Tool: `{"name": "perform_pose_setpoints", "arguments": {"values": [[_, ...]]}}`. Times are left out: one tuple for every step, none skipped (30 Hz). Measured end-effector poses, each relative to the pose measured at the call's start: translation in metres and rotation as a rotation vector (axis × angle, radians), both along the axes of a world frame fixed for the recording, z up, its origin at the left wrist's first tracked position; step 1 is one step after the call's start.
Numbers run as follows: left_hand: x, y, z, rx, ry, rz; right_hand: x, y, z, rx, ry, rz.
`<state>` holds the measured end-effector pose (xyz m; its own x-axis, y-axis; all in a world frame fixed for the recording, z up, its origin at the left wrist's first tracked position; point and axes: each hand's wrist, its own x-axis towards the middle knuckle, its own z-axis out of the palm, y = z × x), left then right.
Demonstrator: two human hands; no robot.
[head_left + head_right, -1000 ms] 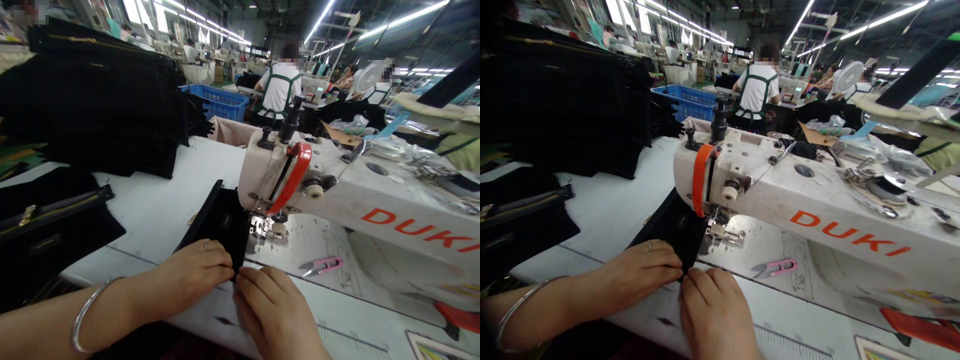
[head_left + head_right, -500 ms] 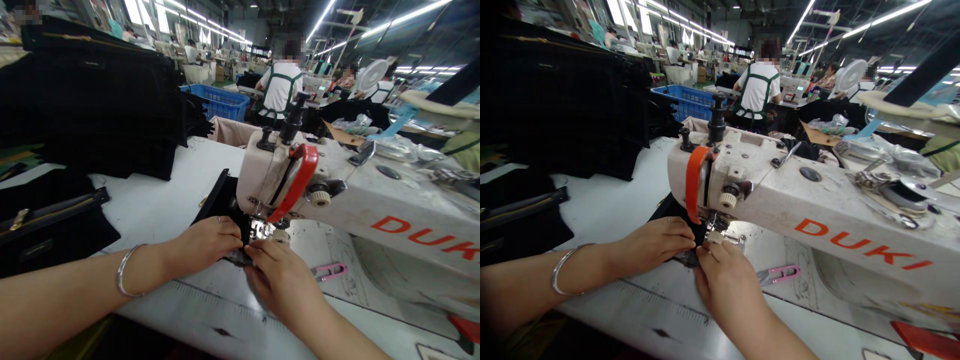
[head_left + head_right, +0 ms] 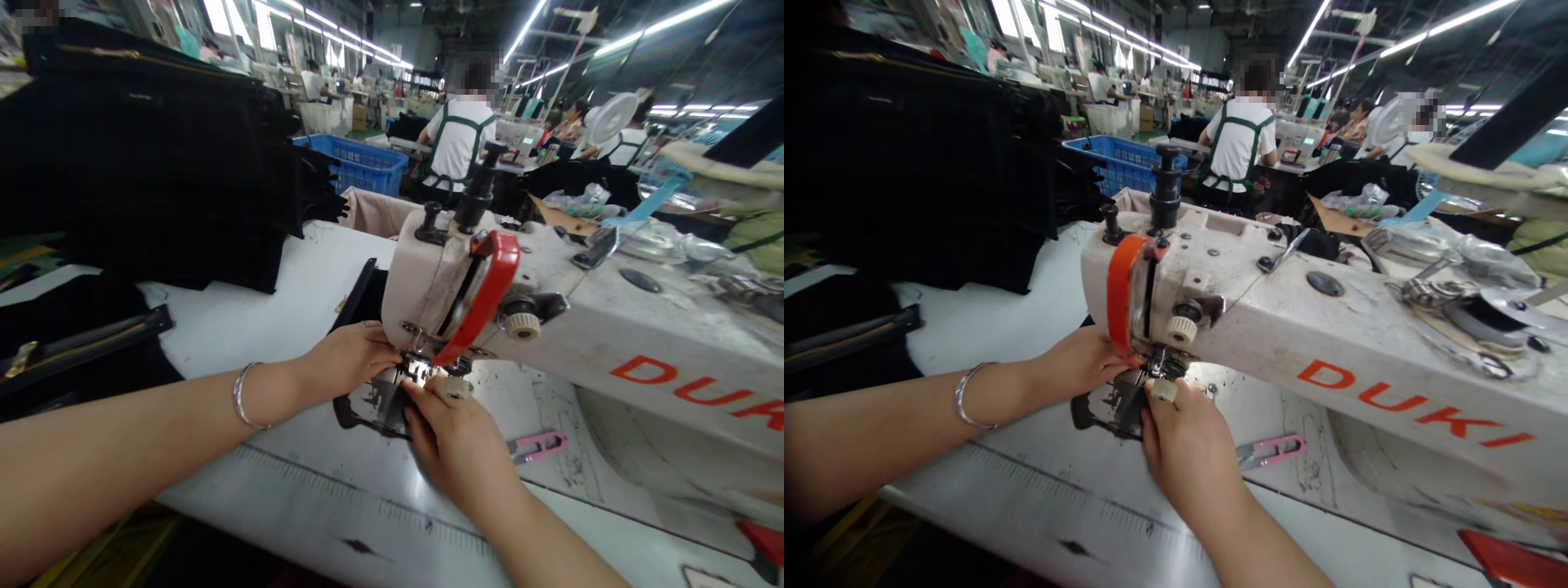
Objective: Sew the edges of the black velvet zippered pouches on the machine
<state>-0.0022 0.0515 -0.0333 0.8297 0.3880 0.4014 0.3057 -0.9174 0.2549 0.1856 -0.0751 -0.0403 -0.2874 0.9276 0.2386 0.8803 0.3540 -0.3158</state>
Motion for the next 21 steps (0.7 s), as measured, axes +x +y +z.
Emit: {"name": "perform_pose_setpoints", "arguments": {"values": [[0.000, 0.001, 0.000, -0.004, 0.003, 0.004, 0.000, 0.000, 0.000, 0.004, 0.005, -0.003], [0.000, 0.001, 0.001, -0.005, 0.006, 0.007, 0.000, 0.000, -0.001, 0.004, 0.007, -0.005], [0.000, 0.001, 0.001, -0.004, 0.011, 0.013, 0.000, 0.000, -0.001, 0.003, 0.007, -0.005], [-0.001, 0.002, 0.000, -0.004, 0.015, 0.018, 0.000, 0.000, -0.001, 0.001, 0.007, -0.003], [-0.001, 0.003, 0.000, -0.005, 0.017, 0.017, 0.000, 0.001, -0.001, 0.000, 0.005, -0.002], [-0.001, 0.003, -0.001, -0.007, 0.018, 0.013, 0.000, 0.001, -0.001, -0.001, 0.004, -0.002], [-0.002, 0.005, -0.001, -0.010, 0.016, 0.005, 0.000, 0.001, 0.000, -0.001, 0.002, -0.004], [-0.002, 0.005, -0.001, -0.013, 0.015, -0.006, 0.000, 0.001, 0.000, -0.002, 0.002, -0.006], [-0.002, 0.006, -0.001, -0.014, 0.014, -0.018, -0.001, 0.001, 0.001, -0.005, 0.004, -0.008], [-0.002, 0.006, 0.000, -0.011, 0.018, -0.025, -0.001, 0.001, 0.002, -0.009, 0.007, -0.009], [-0.002, 0.005, 0.003, -0.007, 0.028, -0.024, -0.001, 0.001, 0.003, -0.012, 0.011, -0.009], [-0.001, 0.003, 0.006, -0.006, 0.046, -0.018, -0.001, 0.001, 0.004, -0.014, 0.017, -0.007], [-0.001, -0.001, 0.010, -0.009, 0.071, -0.002, -0.001, 0.000, 0.005, -0.013, 0.024, -0.006], [0.000, -0.006, 0.015, -0.021, 0.109, 0.021, -0.001, 0.000, 0.006, -0.013, 0.031, -0.005], [0.000, -0.011, 0.020, -0.040, 0.154, 0.047, -0.001, 0.000, 0.007, -0.013, 0.039, -0.003], [-0.001, -0.017, 0.025, -0.065, 0.200, 0.076, 0.000, -0.001, 0.007, -0.011, 0.050, 0.000], [-0.002, -0.024, 0.030, -0.100, 0.241, 0.101, 0.001, -0.001, 0.007, -0.007, 0.064, 0.004], [-0.005, -0.031, 0.033, -0.144, 0.272, 0.117, 0.002, -0.002, 0.007, -0.001, 0.081, 0.009], [-0.007, -0.037, 0.036, -0.195, 0.291, 0.121, 0.003, -0.002, 0.006, 0.010, 0.101, 0.017], [-0.011, -0.044, 0.037, -0.243, 0.296, 0.116, 0.004, -0.002, 0.006, 0.022, 0.120, 0.028], [-0.015, -0.050, 0.038, -0.281, 0.291, 0.110, 0.005, -0.003, 0.005, 0.032, 0.137, 0.043]]}}
